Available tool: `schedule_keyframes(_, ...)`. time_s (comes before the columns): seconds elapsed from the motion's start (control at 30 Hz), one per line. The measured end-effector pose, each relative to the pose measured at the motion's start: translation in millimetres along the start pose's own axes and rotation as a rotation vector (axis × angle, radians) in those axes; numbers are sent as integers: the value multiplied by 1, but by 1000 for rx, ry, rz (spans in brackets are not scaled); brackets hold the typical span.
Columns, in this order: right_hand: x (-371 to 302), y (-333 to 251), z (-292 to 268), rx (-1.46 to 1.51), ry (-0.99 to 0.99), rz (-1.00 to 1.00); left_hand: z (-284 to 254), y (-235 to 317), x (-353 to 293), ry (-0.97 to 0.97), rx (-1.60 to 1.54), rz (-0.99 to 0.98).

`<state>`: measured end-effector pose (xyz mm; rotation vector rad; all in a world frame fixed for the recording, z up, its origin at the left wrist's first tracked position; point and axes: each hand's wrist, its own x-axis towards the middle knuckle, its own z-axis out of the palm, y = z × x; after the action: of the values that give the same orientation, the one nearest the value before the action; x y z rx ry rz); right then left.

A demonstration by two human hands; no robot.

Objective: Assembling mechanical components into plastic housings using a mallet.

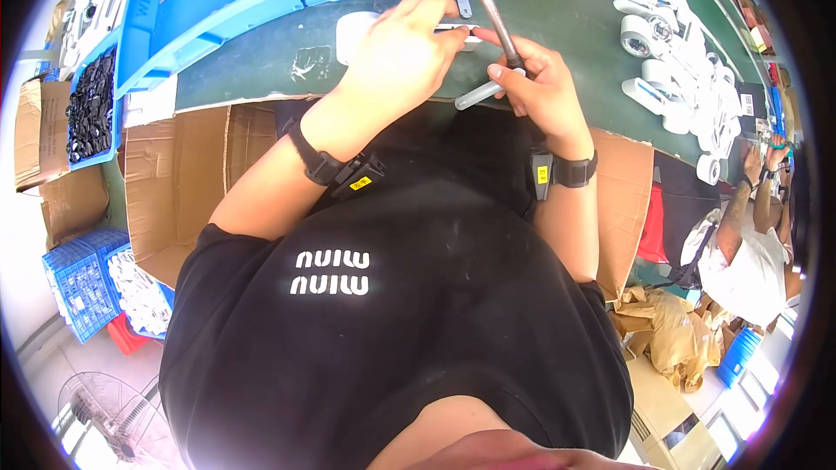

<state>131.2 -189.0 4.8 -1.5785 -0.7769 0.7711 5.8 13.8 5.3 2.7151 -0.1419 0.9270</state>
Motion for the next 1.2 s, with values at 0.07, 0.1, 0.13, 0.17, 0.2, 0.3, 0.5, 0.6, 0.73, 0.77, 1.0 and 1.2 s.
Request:
schedule_keyframes(0.07,-1,1,0,-7,2,2,-3,1,0,22,64,35)
schedule_keyframes(0.1,-1,1,0,-15,4,3,-3,0,-1,7,84,61)
schedule_keyframes(0.13,-1,1,0,-15,2,3,-2,0,-3,-8,105,86)
schedule_keyframes(0.17,-2,0,-1,-8,1,8,-1,-2,-4,-8,106,84)
schedule_keyframes(0.2,-2,0,-1,-1,0,13,0,-3,-5,26,89,106)
schedule_keyframes(0.3,-5,-8,1,53,28,34,1,-6,-10,48,81,152)
schedule_keyframes(0.5,-5,8,-9,222,76,32,-1,-5,-9,13,25,120)
schedule_keyframes(0.6,-4,15,-12,257,125,-8,1,-7,-8,47,-40,69)
schedule_keyframes(0.73,-2,14,-4,351,219,-7,-30,1,0,82,118,1)
schedule_keyframes(0.77,-1,14,1,354,263,-49,-32,-2,-3,85,118,-1)
schedule_keyframes(1.0,5,0,18,171,350,-106,-39,-37,-15,-107,-131,-167)
schedule_keyframes(1.2,24,-20,39,-3,328,-37,-33,-42,-19,-79,-314,-189)
